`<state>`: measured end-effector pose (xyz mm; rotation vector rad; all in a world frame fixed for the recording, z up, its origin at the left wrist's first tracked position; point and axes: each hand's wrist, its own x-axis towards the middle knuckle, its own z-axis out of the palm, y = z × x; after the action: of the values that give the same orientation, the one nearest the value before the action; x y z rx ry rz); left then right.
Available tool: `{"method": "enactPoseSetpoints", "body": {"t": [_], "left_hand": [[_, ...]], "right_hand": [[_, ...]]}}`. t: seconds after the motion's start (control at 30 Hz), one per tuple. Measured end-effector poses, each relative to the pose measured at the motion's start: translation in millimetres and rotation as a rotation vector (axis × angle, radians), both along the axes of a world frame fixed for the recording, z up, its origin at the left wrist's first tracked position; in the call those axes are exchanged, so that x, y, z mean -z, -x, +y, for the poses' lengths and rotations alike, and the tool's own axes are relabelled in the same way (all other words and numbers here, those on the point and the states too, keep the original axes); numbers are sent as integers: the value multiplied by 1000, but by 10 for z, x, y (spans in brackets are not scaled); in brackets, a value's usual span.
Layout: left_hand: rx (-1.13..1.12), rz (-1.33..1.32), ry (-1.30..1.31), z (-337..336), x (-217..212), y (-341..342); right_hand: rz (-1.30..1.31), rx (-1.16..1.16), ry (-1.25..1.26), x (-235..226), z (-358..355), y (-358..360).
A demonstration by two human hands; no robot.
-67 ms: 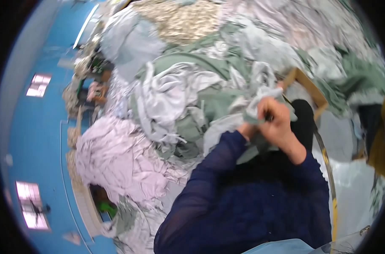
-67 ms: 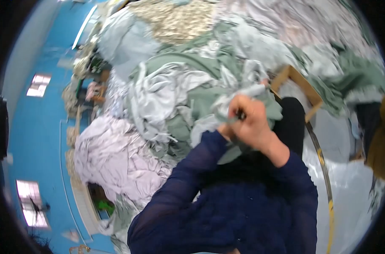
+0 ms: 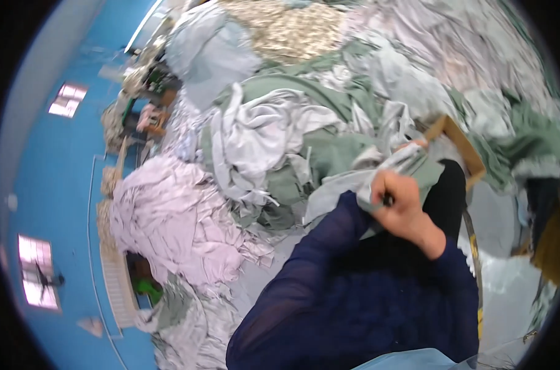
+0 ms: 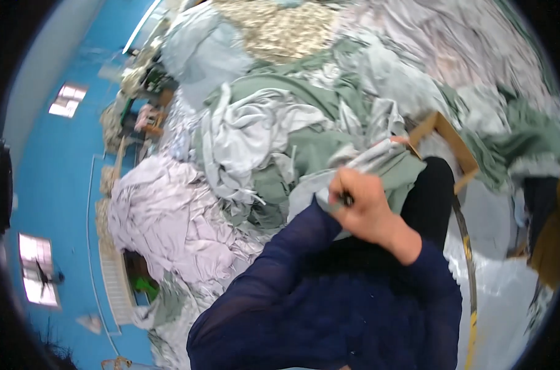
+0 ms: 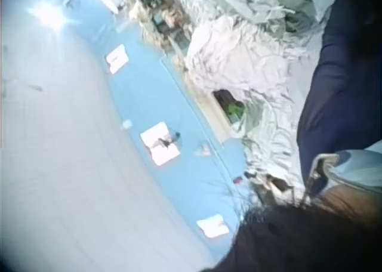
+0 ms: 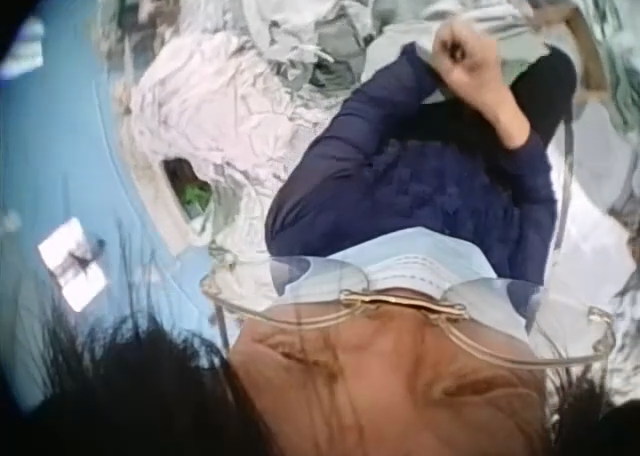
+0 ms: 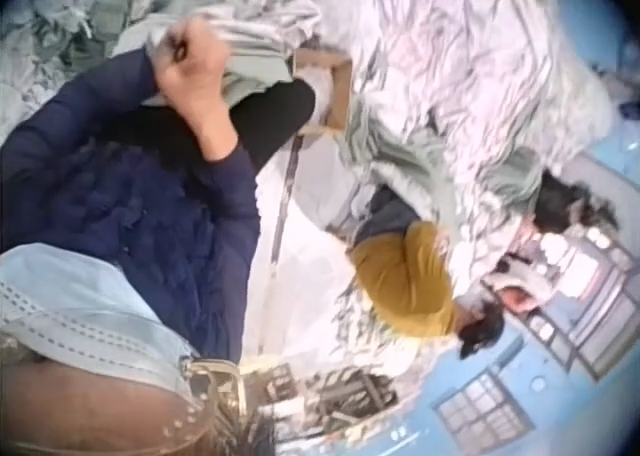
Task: Trimming threads and inspecting pillow components in a factory setting.
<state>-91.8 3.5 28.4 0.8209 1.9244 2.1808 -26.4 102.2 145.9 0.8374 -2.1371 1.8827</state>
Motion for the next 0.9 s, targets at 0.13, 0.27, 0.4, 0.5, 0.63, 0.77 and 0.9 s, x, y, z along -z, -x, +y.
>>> {"method": "enactPoseSetpoints", "body": {"t": [0.13, 0.27, 0.4, 0.5, 0.63, 0.77, 0.9], "left_hand": [[-469, 303, 818, -908, -453, 718], [-1148, 327, 1868, -2797, -1976, 1513], [-1427, 753, 2124, -4304, -4452, 1155], [-1283, 1440, 1992, -4921, -5612, 425], [-1598, 857, 2565, -5424, -5165, 322], [-1696, 284, 2269, -5417, -3858, 395], [-748, -433, 1741, -4636, -2324, 618]], "right_hand": [[-6, 192, 10, -38, 110, -243], [-296, 437, 263, 264, 659, -288], [-401, 592, 225, 488, 1093, -411], [-419, 643, 337, 591, 1199, -448], [-453, 614, 389, 694, 1190, -460], [-446, 591, 373, 774, 1225, -543], [-472, 572, 304, 762, 1401, -675]]}}
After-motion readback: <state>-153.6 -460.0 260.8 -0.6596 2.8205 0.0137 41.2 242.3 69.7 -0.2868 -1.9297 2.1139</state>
